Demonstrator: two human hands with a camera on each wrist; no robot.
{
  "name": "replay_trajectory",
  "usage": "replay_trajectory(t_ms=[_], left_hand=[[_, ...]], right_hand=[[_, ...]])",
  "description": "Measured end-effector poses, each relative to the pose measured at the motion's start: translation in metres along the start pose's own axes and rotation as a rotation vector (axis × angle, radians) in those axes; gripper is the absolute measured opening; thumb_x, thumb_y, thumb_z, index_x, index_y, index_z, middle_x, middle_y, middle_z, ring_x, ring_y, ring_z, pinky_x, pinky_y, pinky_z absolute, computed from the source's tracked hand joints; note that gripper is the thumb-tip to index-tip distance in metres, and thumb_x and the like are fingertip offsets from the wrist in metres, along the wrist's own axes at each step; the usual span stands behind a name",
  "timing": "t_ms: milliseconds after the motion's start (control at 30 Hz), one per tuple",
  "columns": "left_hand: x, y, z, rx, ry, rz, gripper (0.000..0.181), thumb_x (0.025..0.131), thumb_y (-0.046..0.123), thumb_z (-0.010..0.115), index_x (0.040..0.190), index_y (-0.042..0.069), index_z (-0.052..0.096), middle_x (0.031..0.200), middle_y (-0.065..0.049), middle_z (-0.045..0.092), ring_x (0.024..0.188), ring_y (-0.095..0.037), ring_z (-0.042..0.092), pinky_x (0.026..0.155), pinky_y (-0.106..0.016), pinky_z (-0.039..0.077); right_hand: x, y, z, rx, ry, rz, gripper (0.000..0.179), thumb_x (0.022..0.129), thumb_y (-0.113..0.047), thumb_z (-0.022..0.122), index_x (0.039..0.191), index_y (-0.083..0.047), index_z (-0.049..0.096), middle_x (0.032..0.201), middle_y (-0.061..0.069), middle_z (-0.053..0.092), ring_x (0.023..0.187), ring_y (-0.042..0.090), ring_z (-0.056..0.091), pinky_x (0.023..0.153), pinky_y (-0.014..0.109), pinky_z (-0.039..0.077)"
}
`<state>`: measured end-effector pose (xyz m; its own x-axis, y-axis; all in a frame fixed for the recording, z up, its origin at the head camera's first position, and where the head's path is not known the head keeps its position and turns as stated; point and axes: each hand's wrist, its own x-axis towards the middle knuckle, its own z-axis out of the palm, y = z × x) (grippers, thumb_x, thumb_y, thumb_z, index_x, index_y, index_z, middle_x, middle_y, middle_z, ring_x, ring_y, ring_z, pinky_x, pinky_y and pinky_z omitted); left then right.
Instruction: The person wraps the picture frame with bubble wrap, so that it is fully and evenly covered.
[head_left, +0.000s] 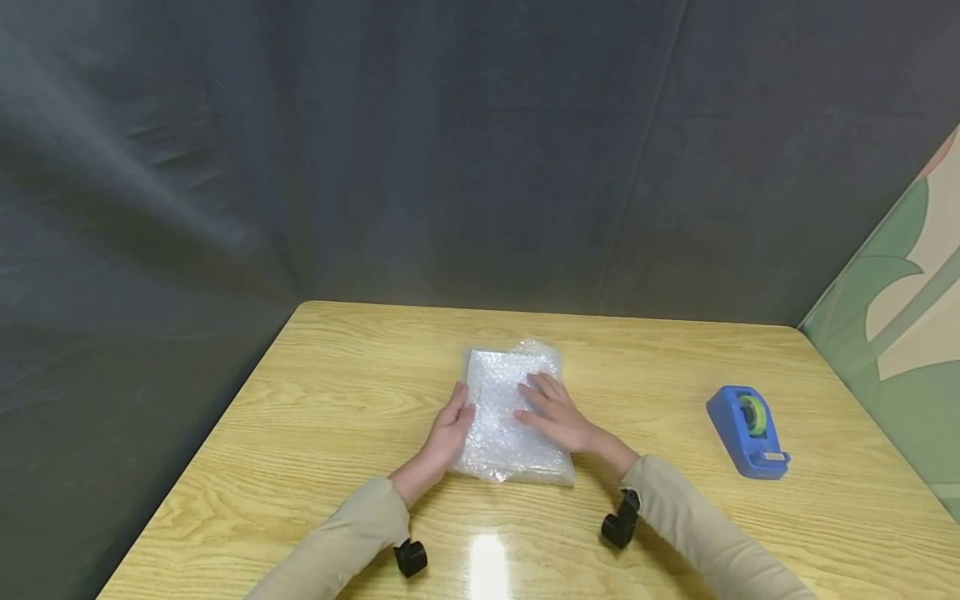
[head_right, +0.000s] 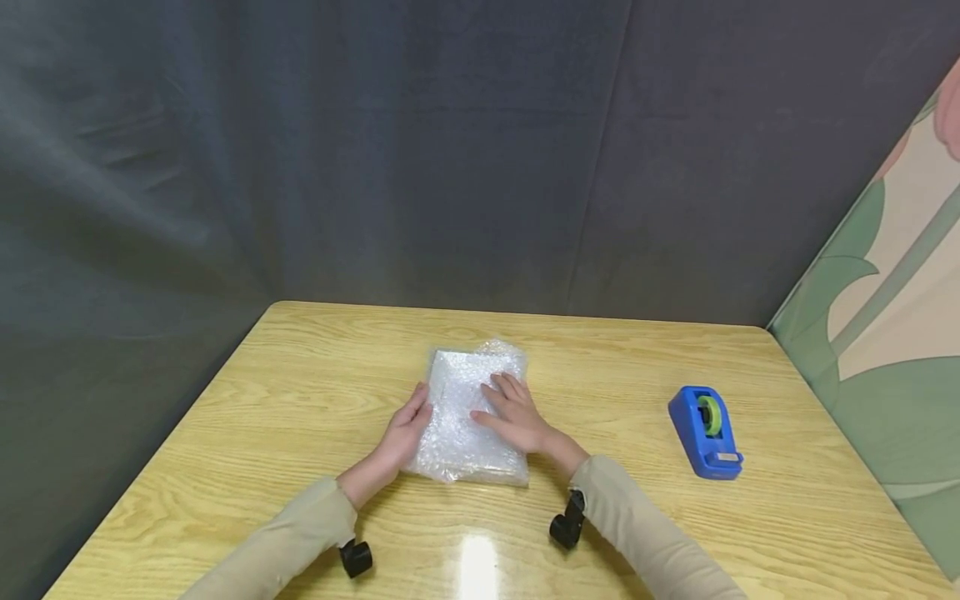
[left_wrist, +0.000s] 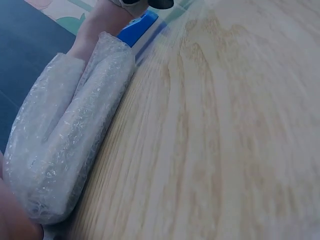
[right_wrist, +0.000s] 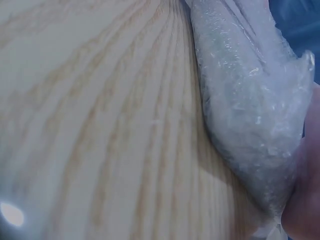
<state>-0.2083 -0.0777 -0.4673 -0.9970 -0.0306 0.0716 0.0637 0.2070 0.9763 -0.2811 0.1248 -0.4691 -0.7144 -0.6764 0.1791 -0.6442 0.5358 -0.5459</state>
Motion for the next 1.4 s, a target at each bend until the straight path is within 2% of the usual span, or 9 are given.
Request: replay_trajectory(t_ms=[167,300,467,567,700,900,1067,1267,1400], left_hand=[[0.002,-0.001,0.001,0.076,-0.017,0.006,0.064,0.088,0.008,0.054,0.139,-0.009,0.02,0.149,-0.022,0.006,0.137,-0.034,0.005,0.111,-0.045,0.006],[0.002,0.0,0.0,0.118,-0.025,0.014,0.069,0.084,0.007,0.059,0.139,-0.009,0.02,0.148,-0.023,0.006,0.136,-0.035,0.007,0.111,-0.046,0.007],[0.003,0.0,-0.011,0.162,-0.067,-0.004,0.076,0.08,0.011,0.066,0.14,-0.007,0.022,0.148,-0.022,0.01,0.135,-0.036,0.013,0.11,-0.046,0.016],[0.007,-0.001,-0.023,0.195,-0.129,0.006,0.083,0.077,0.014,0.071,0.142,-0.002,0.022,0.15,-0.02,0.009,0.134,-0.037,0.018,0.108,-0.045,0.022],[0.013,-0.001,-0.036,0.313,-0.246,0.046,0.091,0.075,0.023,0.074,0.144,0.005,0.018,0.152,-0.012,0.002,0.136,-0.032,0.015,0.108,-0.043,0.022],[0.019,-0.001,-0.041,0.508,-0.352,0.122,0.092,0.076,0.037,0.071,0.145,0.009,0.018,0.152,-0.008,0.001,0.137,-0.028,0.007,0.11,-0.046,0.015],[0.021,0.0,-0.037,0.578,-0.363,0.145,0.09,0.077,0.042,0.069,0.144,0.008,0.02,0.152,-0.008,0.003,0.138,-0.027,0.004,0.11,-0.048,0.015],[0.022,0.004,-0.034,0.648,-0.352,0.134,0.091,0.075,0.045,0.069,0.144,0.006,0.023,0.152,-0.006,0.007,0.139,-0.023,0.003,0.11,-0.046,0.014],[0.023,0.01,-0.035,0.713,-0.357,0.152,0.089,0.074,0.045,0.07,0.142,0.006,0.027,0.151,-0.008,0.013,0.138,-0.024,0.009,0.11,-0.044,0.017]], right_hand=[[0.001,-0.002,-0.002,-0.035,-0.024,0.008,0.073,0.086,-0.044,0.053,0.136,0.005,0.034,0.145,0.025,0.019,0.135,0.04,0.006,0.108,0.056,0.002],[0.001,-0.002,-0.001,-0.083,-0.019,-0.015,0.08,0.081,-0.046,0.06,0.136,0.005,0.034,0.144,0.027,0.021,0.134,0.041,0.009,0.107,0.058,0.005],[0.002,-0.003,0.001,-0.08,-0.015,-0.032,0.08,0.078,-0.042,0.064,0.135,0.006,0.035,0.143,0.027,0.022,0.134,0.042,0.01,0.107,0.058,0.006],[0.002,-0.002,0.001,-0.078,-0.017,-0.034,0.08,0.078,-0.041,0.065,0.135,0.006,0.036,0.143,0.027,0.022,0.134,0.042,0.01,0.107,0.058,0.007],[0.003,-0.002,0.001,-0.084,-0.013,-0.032,0.08,0.077,-0.042,0.066,0.135,0.006,0.036,0.143,0.027,0.023,0.134,0.042,0.01,0.107,0.058,0.007],[0.002,0.0,0.001,-0.089,-0.013,-0.038,0.08,0.077,-0.042,0.065,0.135,0.005,0.036,0.144,0.026,0.022,0.134,0.041,0.01,0.107,0.058,0.007],[0.002,0.0,0.001,-0.091,-0.008,-0.041,0.079,0.078,-0.042,0.064,0.134,0.006,0.037,0.143,0.027,0.023,0.133,0.042,0.012,0.107,0.058,0.008],[0.001,-0.002,0.0,-0.07,-0.024,-0.01,0.081,0.077,-0.044,0.064,0.135,0.006,0.036,0.144,0.026,0.021,0.134,0.041,0.01,0.107,0.057,0.008],[0.002,-0.003,0.0,-0.061,-0.034,0.0,0.083,0.076,-0.043,0.066,0.135,0.005,0.036,0.144,0.026,0.021,0.134,0.041,0.009,0.107,0.057,0.008]])
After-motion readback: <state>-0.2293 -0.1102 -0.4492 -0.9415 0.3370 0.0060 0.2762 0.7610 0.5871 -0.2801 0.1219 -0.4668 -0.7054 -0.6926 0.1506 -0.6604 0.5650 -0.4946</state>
